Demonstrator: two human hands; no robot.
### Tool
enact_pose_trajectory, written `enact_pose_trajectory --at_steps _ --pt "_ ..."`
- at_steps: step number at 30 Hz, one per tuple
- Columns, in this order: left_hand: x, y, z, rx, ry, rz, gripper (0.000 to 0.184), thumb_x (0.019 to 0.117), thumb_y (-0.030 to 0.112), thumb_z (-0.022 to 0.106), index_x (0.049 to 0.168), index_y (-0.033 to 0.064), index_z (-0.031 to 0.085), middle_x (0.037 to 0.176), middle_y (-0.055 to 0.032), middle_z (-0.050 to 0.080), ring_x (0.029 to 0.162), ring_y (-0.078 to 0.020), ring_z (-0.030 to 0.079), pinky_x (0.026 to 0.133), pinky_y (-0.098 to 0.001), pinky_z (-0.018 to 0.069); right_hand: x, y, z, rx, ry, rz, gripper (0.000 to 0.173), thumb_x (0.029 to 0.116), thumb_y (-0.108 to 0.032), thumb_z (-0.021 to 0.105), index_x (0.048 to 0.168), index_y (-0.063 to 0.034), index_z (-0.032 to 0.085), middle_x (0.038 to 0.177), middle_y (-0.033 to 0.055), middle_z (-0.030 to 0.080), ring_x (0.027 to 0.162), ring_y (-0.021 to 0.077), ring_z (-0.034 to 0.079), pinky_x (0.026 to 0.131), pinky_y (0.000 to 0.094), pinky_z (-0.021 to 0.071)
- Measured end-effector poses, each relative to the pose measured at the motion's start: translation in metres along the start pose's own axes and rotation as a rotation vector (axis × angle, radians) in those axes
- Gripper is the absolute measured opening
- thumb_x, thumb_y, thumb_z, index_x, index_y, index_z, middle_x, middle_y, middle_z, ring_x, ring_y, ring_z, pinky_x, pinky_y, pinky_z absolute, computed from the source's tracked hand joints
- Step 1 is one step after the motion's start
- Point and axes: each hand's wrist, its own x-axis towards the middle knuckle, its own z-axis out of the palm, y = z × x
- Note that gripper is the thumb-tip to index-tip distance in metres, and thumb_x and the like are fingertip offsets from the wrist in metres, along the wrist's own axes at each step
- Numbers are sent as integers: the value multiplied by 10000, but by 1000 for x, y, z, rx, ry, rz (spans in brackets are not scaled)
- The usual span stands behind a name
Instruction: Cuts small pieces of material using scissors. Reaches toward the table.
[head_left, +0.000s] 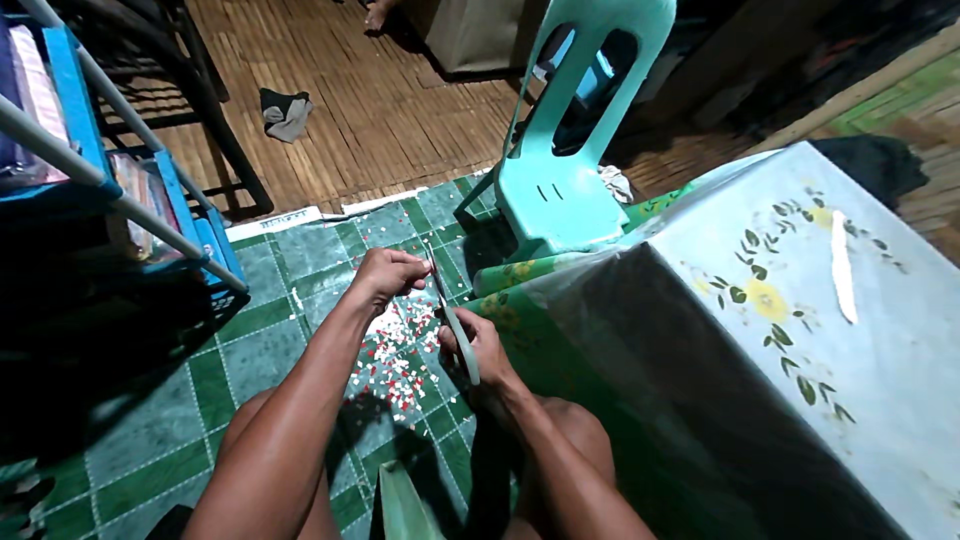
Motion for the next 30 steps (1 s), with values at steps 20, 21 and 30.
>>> enact_pose_trajectory --at_steps 20,21,30 --pt "-3 4 -5 -26 15 -72 285 991 260 690 1105 0 709 861 -87 740 649 -110 684 582 -238 552 0 -10 3 54 62 89 456 900 -384 781 1169 -22 712 684 49 679 524 139 633 500 306 572" --pt "-4 4 -6 -19 2 -77 300 1000 280 677 1113 3 699 879 -87 738 669 -117 691 595 -245 561 0 -10 3 46 68 95 459 901 -390 777 1169 -23 711 683 47 679 523 139 633 498 306 571" --pt "-5 6 -16 148 -38 -125 232 1009 239 646 1056 19 707 851 -69 736 693 -124 689 631 -280 561 -1 -11 1 49 67 103 459 896 -379 788 1172 -21 709 695 45 681 533 135 639 509 304 581"
